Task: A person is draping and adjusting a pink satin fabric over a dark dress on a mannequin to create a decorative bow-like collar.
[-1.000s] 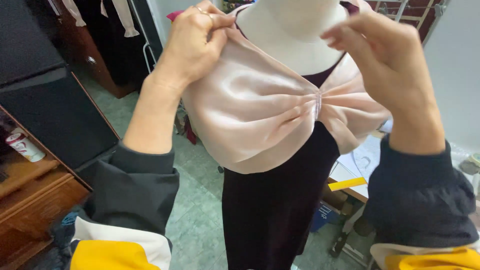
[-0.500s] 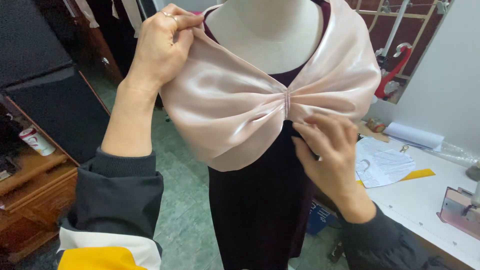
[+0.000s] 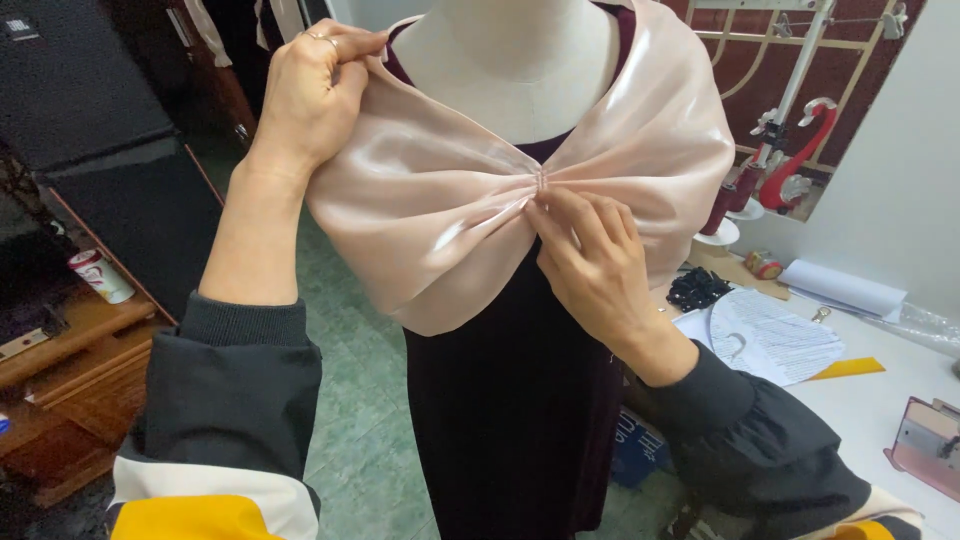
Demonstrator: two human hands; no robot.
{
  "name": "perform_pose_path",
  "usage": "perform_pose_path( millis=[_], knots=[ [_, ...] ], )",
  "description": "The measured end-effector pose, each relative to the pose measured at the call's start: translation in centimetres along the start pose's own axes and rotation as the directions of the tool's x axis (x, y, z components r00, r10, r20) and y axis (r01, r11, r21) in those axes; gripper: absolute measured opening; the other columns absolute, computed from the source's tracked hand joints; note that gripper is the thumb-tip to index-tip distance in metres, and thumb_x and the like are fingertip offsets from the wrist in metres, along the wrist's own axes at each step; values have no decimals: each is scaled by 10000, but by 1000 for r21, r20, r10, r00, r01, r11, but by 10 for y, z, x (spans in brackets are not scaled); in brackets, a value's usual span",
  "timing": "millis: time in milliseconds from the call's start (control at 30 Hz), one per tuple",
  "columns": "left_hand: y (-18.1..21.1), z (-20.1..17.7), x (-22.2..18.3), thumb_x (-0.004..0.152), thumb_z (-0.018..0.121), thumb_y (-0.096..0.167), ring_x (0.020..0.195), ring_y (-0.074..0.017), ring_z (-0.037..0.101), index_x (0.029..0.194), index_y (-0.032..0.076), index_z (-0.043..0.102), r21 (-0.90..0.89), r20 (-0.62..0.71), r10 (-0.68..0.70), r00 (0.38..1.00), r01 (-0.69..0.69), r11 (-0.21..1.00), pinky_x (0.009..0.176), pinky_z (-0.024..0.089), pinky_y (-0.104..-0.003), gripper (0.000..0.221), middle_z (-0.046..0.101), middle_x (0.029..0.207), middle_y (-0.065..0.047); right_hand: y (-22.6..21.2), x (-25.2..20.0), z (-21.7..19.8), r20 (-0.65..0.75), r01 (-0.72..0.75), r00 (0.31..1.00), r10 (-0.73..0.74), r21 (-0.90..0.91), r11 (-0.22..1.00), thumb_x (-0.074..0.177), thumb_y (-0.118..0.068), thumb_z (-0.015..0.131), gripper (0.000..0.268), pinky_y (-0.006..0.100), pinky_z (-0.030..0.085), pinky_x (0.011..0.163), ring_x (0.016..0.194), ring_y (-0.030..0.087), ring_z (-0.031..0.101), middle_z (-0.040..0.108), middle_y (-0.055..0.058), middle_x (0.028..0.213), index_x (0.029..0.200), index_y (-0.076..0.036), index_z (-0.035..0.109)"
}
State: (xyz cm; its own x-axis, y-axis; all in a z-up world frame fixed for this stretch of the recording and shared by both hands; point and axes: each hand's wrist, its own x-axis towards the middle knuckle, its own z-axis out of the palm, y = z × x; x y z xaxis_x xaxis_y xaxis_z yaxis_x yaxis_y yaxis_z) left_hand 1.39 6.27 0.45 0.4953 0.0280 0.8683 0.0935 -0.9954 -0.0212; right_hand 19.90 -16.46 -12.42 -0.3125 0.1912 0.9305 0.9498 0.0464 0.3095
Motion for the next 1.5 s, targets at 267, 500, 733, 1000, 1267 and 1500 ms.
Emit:
perform_pose_path(
  millis=[267,500,733,1000,1267,1500],
  knots=[
    [3,1,0,848,428,-6,1048,-270,630,1138,-19,704,8,11,-63,998,63,998,934,464,-329,401,670,1118,-144,6,8,-1,75,46,996,-50,51,998,818,77,607,334,420,501,853,930,333,550,553,191,1151,1152,76,605],
    [9,-1,0,855,419,-5,1063,-278,623,1149,-13,700,17,11,-83,996,83,996,949,460,-337,407,671,1115,-154,5,16,-8,14,92,995,-94,130,987,903,118,571,112,397,497,775,830,318,531,537,188,973,1008,82,587],
    [18,-3,-4,863,412,-14,1101,-281,606,1159,-46,673,-26,12,-105,994,105,994,983,451,-338,396,659,1150,-164,-10,-14,-8,27,28,999,-36,242,970,943,42,555,121,414,528,781,861,329,600,563,186,994,1050,73,602],
    [12,1,-6,858,412,-29,1094,-269,612,1175,-48,660,-44,-7,-125,992,125,991,1000,446,-324,403,646,1154,-161,-12,-18,-4,25,-11,1000,4,266,964,939,41,575,164,422,544,804,880,338,629,586,186,1025,1097,67,610],
    [18,0,-6,873,397,-12,1103,-269,606,1200,-40,644,-59,10,-153,988,154,986,997,446,-324,411,638,1163,-159,-13,-20,-3,31,-20,999,13,260,965,931,36,604,193,424,555,827,925,334,634,592,185,1043,1120,71,617],
    [22,0,-5,878,400,0,1076,-262,618,1189,-45,649,-57,9,-160,987,161,985,973,460,-315,401,633,1154,-149,-12,-22,-2,44,-38,999,27,276,961,930,12,603,184,413,543,861,940,319,634,592,170,1054,1108,57,619]
  ],
)
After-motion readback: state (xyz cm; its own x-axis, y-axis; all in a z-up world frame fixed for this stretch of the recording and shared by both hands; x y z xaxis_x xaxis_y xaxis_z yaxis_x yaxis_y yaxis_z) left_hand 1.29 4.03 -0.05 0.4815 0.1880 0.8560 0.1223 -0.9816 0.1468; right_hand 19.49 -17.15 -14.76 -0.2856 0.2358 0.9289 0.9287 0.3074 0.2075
